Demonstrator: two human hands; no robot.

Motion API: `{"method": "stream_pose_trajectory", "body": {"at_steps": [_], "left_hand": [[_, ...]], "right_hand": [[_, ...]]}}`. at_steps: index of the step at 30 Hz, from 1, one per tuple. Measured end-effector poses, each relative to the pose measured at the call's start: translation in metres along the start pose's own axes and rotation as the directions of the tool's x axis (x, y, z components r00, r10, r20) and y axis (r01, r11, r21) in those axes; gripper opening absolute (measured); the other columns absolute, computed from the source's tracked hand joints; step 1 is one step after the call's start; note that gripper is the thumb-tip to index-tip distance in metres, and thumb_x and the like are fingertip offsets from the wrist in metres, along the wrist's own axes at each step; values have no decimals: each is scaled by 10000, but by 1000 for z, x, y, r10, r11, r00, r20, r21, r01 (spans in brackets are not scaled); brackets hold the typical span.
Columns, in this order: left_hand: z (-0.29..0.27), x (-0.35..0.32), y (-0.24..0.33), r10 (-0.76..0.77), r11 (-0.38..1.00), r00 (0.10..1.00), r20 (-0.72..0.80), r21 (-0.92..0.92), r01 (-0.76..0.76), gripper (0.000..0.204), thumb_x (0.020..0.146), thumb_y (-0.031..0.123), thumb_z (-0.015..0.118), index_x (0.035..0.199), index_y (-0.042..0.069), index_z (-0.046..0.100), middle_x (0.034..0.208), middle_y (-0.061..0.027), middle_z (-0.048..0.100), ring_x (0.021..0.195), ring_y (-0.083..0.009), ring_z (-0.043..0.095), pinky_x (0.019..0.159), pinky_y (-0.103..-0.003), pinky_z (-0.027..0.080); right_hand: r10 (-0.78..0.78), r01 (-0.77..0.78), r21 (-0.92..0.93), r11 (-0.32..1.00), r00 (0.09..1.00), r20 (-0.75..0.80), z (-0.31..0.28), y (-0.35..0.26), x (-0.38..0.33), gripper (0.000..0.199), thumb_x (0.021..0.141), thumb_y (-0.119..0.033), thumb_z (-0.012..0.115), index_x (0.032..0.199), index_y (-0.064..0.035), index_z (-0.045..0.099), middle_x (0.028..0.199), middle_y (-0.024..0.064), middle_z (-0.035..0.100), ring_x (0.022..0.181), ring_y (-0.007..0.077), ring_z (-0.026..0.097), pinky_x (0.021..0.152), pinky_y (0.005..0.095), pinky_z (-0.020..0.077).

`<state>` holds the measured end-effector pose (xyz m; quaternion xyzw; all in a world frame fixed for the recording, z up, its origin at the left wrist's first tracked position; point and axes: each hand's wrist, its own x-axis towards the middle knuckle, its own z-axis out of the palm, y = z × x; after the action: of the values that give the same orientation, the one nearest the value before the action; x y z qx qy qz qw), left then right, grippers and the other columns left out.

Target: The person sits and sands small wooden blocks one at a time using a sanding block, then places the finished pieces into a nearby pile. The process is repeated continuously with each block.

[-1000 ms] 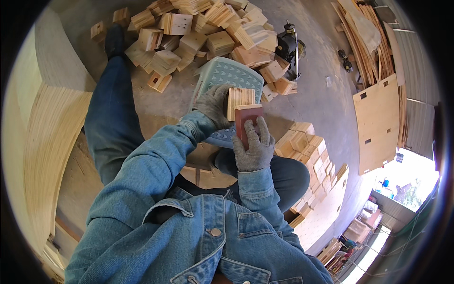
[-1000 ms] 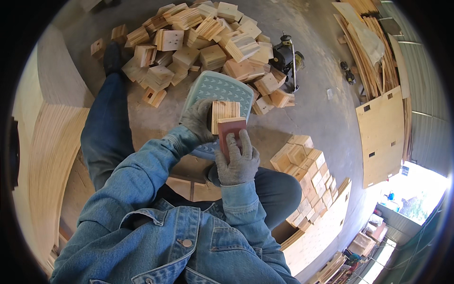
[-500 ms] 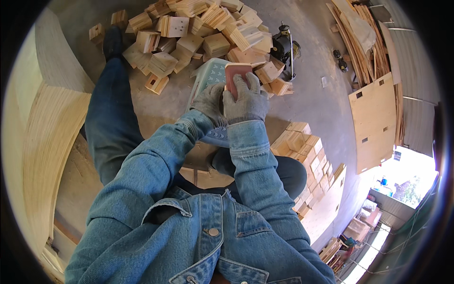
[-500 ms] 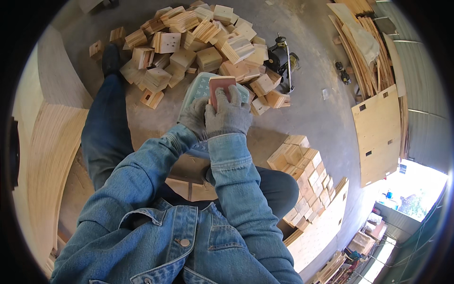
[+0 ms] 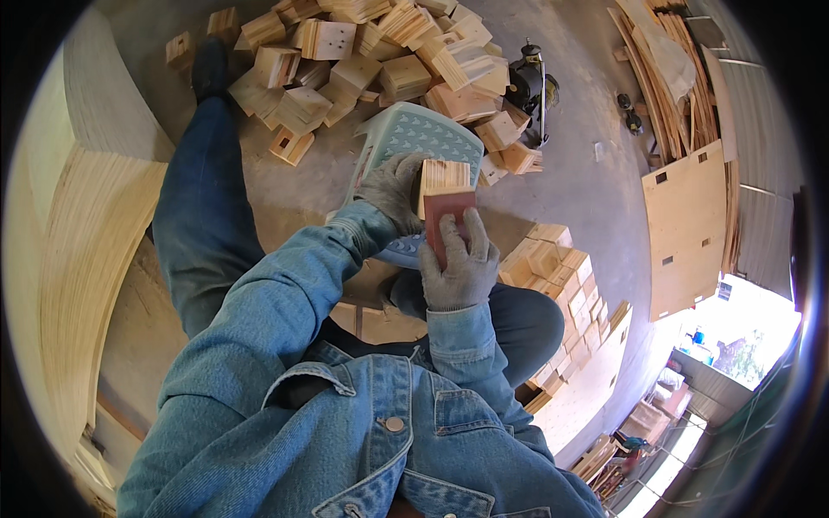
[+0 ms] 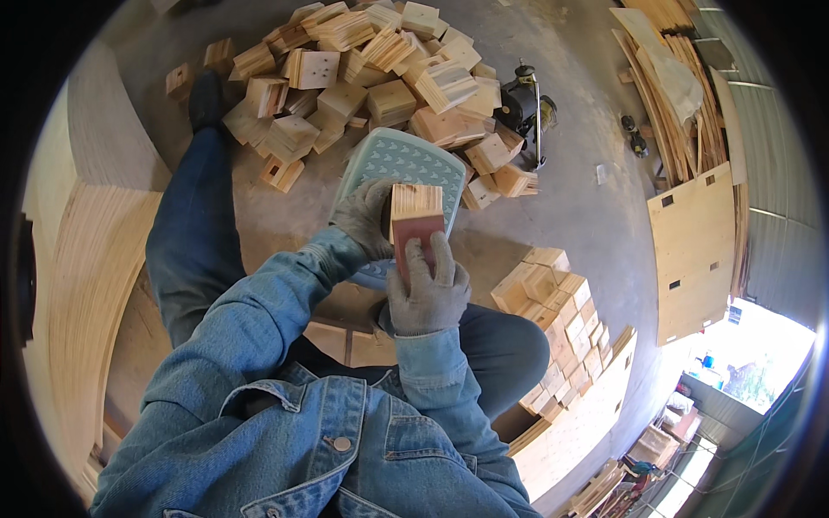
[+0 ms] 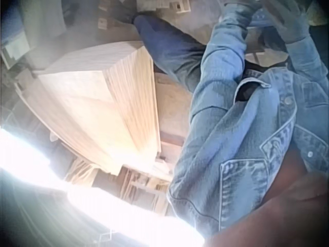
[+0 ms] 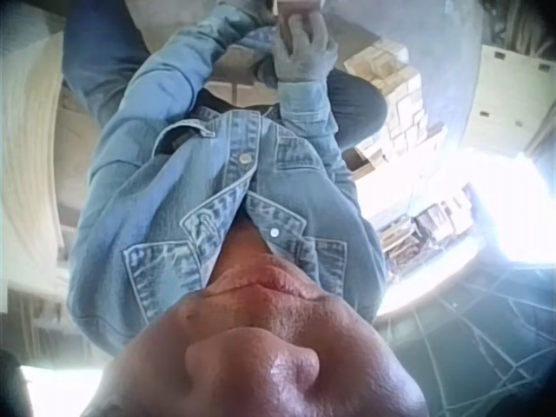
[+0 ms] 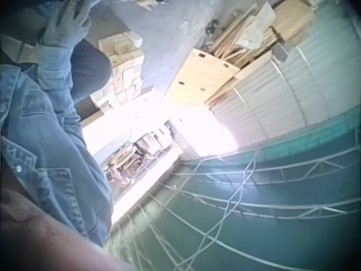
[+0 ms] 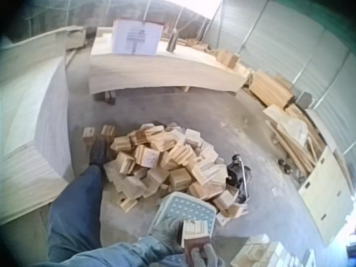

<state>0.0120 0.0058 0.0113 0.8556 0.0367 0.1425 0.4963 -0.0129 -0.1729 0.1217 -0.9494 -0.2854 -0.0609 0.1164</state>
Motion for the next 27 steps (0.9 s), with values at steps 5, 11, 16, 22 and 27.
{"method": "stream_pose_trajectory", "body": {"at_steps": [5, 11, 16, 22, 27], "left_hand": [[13, 0, -20, 18, 998, 1000, 10, 57, -18, 977, 667, 500, 886, 1458, 124, 453, 1417, -150, 533, 1346, -359, 504, 1177, -446, 405], [10, 2, -15, -50, 998, 998, 48, 31, 49, 974, 662, 462, 883, 1470, 152, 435, 1433, -143, 517, 1364, -358, 490, 1188, -436, 401], [12, 1, -13, 49, 995, 998, -49, 88, -45, 924, 667, 402, 897, 1426, 115, 454, 1341, -153, 554, 1277, -358, 532, 1129, -438, 441], [14, 0, -15, 99, 995, 986, -134, 35, -95, 895, 684, 392, 888, 1414, 92, 465, 1327, -162, 565, 1236, -380, 561, 1098, -463, 468], [13, 2, -9, 105, 991, 989, -103, 90, -95, 912, 669, 425, 898, 1408, 100, 473, 1325, -165, 565, 1240, -381, 559, 1093, -468, 471]], "right_hand": [[-3, 7, -119, 993, 999, 34, 9, -13, 67, 546, 811, -342, 806, 1323, -179, 709, 1487, 133, 561, 1187, 389, 618, 1034, 498, 490], [43, -37, -74, 997, 995, 88, 27, -6, 138, 551, 843, -412, 768, 1351, -219, 679, 1508, 105, 528, 1218, 460, 585, 1003, 546, 513], [85, -78, -101, 992, 994, 67, 22, -1, 102, 579, 841, -402, 783, 1374, -203, 675, 1516, 132, 535, 1252, 415, 581, 1054, 518, 479], [57, -51, -100, 994, 997, 57, -6, -1, 12, 594, 808, -343, 814, 1355, -151, 684, 1497, 151, 540, 1210, 391, 603, 1037, 529, 479], [53, -52, -63, 997, 999, 14, -9, 4, -10, 548, 781, -252, 829, 1305, -138, 716, 1488, 155, 546, 1189, 386, 614, 1013, 516, 494]]}}
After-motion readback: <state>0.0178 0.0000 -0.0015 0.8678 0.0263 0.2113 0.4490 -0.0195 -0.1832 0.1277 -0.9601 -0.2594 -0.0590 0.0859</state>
